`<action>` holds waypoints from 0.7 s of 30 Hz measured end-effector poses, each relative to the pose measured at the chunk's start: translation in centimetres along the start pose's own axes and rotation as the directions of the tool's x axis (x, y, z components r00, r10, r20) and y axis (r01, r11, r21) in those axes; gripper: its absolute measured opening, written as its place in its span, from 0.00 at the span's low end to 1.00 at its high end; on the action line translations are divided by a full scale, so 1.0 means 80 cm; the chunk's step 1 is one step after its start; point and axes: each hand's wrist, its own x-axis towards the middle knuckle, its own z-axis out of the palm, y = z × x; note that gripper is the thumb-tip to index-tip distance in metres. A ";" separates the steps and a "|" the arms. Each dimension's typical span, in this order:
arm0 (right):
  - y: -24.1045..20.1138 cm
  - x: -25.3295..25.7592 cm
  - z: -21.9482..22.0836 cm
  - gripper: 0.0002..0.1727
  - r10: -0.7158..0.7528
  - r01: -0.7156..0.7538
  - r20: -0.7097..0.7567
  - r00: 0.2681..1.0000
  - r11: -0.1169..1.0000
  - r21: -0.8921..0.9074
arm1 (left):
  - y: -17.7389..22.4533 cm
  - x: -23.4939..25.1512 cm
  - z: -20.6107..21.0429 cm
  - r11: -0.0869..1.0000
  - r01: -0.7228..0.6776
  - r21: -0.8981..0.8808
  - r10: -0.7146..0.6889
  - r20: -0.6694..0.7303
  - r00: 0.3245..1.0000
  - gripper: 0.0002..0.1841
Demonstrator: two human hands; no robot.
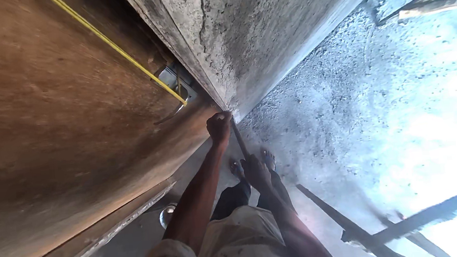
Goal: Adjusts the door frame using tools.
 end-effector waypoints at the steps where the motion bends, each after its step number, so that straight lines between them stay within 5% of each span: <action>1: -0.006 -0.004 -0.007 0.26 0.021 -0.021 0.013 1.000 1.000 0.002 | 0.005 0.003 0.002 0.999 0.038 0.004 -0.038 -0.011 0.999 0.13; 12: 0.009 0.015 0.013 0.26 -0.033 0.034 -0.033 0.999 0.999 0.028 | 0.011 0.010 0.010 0.980 0.193 -0.044 -0.193 -0.016 0.981 0.13; 21: 0.011 0.020 0.021 0.25 -0.035 0.037 -0.027 0.999 0.998 0.043 | 0.010 0.012 0.031 0.985 0.152 0.079 -0.144 -0.096 0.985 0.17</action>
